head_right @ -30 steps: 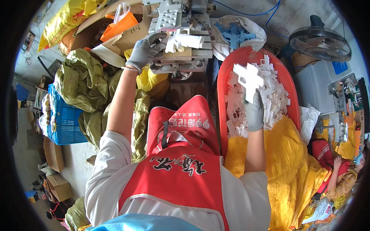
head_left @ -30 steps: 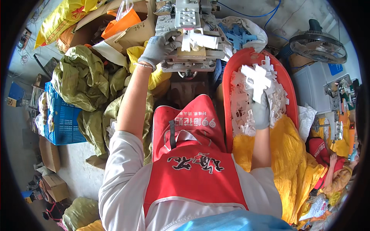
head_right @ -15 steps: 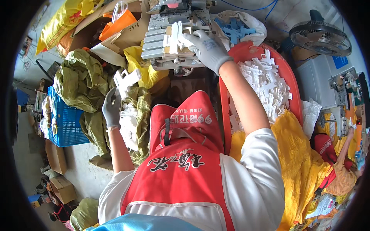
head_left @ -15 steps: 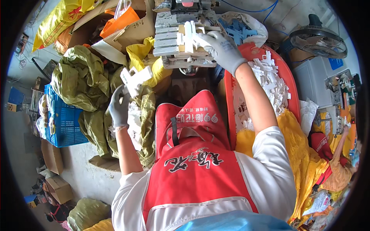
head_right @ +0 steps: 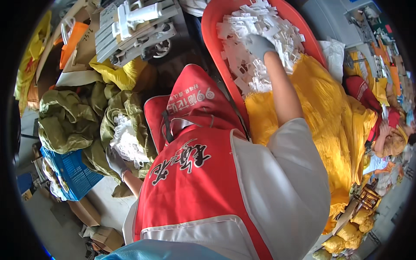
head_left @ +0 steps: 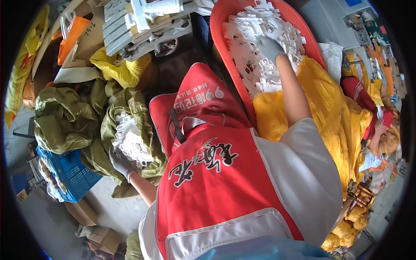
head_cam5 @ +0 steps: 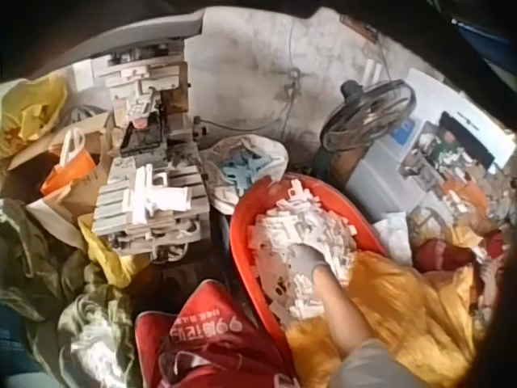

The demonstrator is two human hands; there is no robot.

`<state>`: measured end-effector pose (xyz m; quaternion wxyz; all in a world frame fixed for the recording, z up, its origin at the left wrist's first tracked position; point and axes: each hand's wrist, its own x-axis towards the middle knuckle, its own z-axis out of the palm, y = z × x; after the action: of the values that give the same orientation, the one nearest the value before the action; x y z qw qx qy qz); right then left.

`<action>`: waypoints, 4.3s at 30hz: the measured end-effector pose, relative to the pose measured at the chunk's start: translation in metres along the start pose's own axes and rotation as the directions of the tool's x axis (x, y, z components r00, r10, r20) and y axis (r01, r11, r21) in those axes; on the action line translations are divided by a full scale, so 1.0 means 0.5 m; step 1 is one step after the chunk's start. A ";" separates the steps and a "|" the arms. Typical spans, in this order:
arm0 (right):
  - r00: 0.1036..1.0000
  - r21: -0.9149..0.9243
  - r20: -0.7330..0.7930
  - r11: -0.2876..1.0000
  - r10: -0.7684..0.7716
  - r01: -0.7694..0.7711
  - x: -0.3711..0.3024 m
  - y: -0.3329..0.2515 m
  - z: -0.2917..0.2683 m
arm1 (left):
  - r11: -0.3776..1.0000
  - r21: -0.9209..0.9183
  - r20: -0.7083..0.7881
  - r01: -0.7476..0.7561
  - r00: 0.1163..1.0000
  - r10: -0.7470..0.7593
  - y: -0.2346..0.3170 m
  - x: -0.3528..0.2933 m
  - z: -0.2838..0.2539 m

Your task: Assembling white plastic toy components using a pneumatic press machine at a manufacturing workbench.

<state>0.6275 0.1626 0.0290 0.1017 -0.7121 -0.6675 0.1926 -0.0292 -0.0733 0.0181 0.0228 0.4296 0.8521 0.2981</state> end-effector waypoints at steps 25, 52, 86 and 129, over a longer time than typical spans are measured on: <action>0.966 -0.273 0.143 0.930 -0.214 0.247 0.015 -0.034 0.166 | 0.971 -0.096 0.312 -0.218 0.920 0.237 0.166 -0.027 0.062; 0.999 0.191 -0.022 0.981 0.031 -0.026 -0.111 0.024 0.123 | 0.673 -0.319 -0.052 -0.667 0.722 0.690 0.533 0.148 0.026; 0.476 0.008 -0.402 0.517 -0.782 0.856 0.061 -0.530 -0.137 | 0.799 -0.380 -0.146 -0.465 0.884 0.445 0.415 0.167 0.010; 0.972 -0.148 0.232 0.987 -0.022 0.058 -0.078 0.121 0.151 | 0.972 -0.090 0.264 -0.218 0.935 0.235 0.226 0.008 0.060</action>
<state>0.6504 0.1100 -0.0582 -0.0274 -0.6770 -0.7018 0.2197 0.0582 -0.0043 0.0540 0.1182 0.5610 0.7764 0.2619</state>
